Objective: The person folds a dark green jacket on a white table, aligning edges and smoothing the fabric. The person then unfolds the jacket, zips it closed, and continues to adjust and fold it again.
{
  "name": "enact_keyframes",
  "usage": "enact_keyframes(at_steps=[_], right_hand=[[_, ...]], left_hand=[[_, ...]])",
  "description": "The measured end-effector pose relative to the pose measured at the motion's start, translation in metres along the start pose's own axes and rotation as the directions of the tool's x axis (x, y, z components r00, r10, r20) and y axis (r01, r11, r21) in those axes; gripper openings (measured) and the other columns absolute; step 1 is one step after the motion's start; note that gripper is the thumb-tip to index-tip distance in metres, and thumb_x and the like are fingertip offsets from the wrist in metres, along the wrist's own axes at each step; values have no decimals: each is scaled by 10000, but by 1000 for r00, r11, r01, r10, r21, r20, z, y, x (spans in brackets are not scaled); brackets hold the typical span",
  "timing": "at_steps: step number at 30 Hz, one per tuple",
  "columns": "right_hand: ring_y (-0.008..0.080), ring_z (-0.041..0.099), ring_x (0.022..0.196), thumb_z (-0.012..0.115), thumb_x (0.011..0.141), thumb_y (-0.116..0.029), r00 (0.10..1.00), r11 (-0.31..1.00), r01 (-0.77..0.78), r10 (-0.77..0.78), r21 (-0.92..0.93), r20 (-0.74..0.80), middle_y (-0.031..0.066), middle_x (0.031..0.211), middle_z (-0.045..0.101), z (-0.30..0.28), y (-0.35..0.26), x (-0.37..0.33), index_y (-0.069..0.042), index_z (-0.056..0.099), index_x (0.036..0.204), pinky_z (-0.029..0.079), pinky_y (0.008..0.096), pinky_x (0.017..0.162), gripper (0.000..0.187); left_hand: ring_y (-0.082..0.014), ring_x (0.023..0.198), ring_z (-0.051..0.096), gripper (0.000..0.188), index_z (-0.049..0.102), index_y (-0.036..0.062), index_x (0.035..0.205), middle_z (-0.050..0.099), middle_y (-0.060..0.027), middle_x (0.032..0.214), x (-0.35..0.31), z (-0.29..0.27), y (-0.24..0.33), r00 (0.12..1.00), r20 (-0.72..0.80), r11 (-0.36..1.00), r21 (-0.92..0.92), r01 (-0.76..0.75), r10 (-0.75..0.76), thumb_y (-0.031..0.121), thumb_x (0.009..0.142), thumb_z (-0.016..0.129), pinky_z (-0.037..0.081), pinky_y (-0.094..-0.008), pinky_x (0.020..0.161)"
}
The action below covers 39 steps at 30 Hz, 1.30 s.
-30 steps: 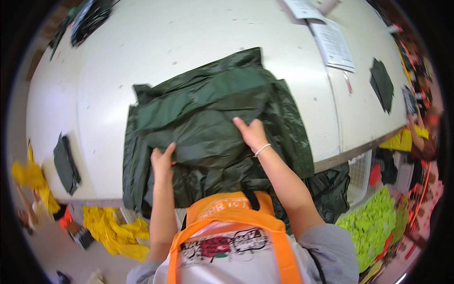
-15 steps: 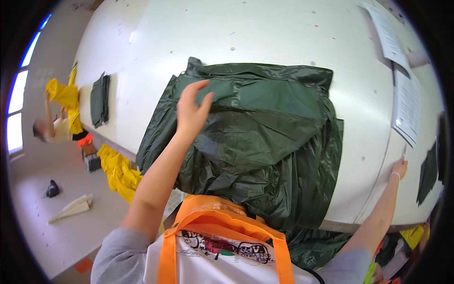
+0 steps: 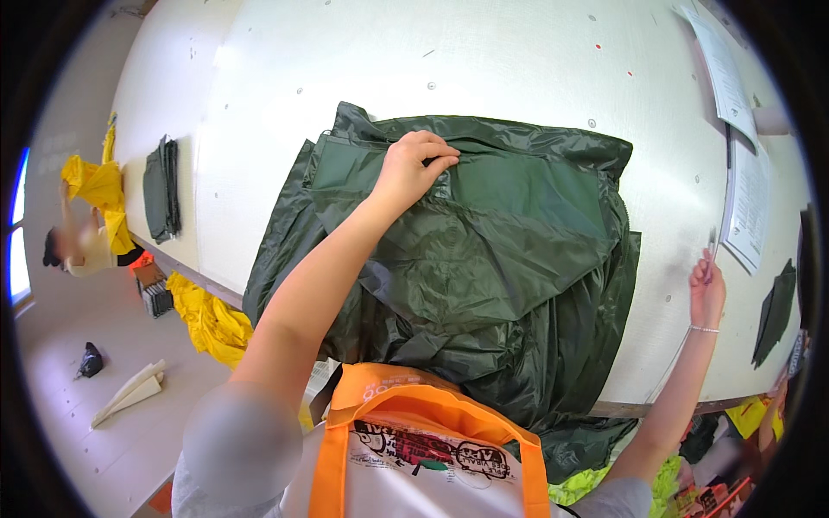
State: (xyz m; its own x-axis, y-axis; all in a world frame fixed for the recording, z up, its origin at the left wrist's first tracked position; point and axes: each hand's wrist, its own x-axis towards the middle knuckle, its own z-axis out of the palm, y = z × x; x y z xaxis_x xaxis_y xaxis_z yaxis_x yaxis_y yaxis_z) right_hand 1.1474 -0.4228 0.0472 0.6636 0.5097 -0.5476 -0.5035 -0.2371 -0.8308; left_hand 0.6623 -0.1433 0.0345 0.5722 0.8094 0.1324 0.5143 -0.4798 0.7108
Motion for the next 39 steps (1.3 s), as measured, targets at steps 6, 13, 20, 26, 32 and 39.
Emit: enact_keyframes(at_steps=[6, 13, 20, 26, 32, 39], right_hand=[[19, 320, 519, 494, 916, -106, 961, 935, 132, -39, -330, 272, -21, 796, 500, 182, -9, -89, 3, 525, 1195, 255, 174, 448, 301], [46, 433, 600, 613, 882, -173, 707, 450, 680, -197, -578, 679, -22, 673, 490, 339, 38, -112, -73, 602, 1024, 369, 206, 543, 173], [234, 672, 765, 682, 829, -339, 643, 275, 746, -57, -607, 764, 98, 867, 691, 350, 75, -82, -80, 665, 961, 513, 308, 669, 291], [231, 669, 750, 661, 841, -353, 621, 282, 757, -32, -590, 783, 86, 848, 690, 354, 82, -76, -88, 681, 934, 510, 315, 659, 282], [246, 658, 726, 654, 844, -340, 619, 261, 761, -18, -594, 785, 92, 816, 680, 363, 79, -80, -95, 686, 913, 500, 318, 640, 257], [266, 635, 687, 653, 845, -310, 598, 209, 787, -22, -581, 801, 98, 786, 666, 365, 80, -79, -102, 688, 899, 484, 333, 613, 218]], left_hand=[[-153, 669, 615, 104, 683, 19, 872, 675, -67, 787, 11, 2, -10, 983, 56, 959, -215, 185, -177, 102, 810, 693, 492, -260, 643], [-233, 649, 614, 112, 676, 28, 874, 652, -111, 779, 21, -7, -22, 996, 87, 991, -133, 32, -21, 126, 822, 664, 488, -315, 617], [-286, 729, 644, 98, 694, 45, 863, 673, -115, 804, 21, -4, -26, 998, 28, 993, -111, -48, 52, 123, 813, 661, 509, -344, 646], [-281, 718, 647, 96, 699, 45, 861, 676, -114, 799, 21, -4, -29, 999, 7, 992, -113, -52, 53, 117, 805, 671, 509, -337, 642], [-282, 723, 648, 107, 695, 40, 860, 675, -115, 803, 24, -6, -22, 1000, 22, 994, -110, -14, 17, 131, 811, 666, 509, -339, 650], [-312, 740, 632, 107, 674, 43, 848, 659, -120, 814, 24, -5, -25, 997, -57, 997, -52, -54, 51, 145, 818, 657, 505, -372, 661]])
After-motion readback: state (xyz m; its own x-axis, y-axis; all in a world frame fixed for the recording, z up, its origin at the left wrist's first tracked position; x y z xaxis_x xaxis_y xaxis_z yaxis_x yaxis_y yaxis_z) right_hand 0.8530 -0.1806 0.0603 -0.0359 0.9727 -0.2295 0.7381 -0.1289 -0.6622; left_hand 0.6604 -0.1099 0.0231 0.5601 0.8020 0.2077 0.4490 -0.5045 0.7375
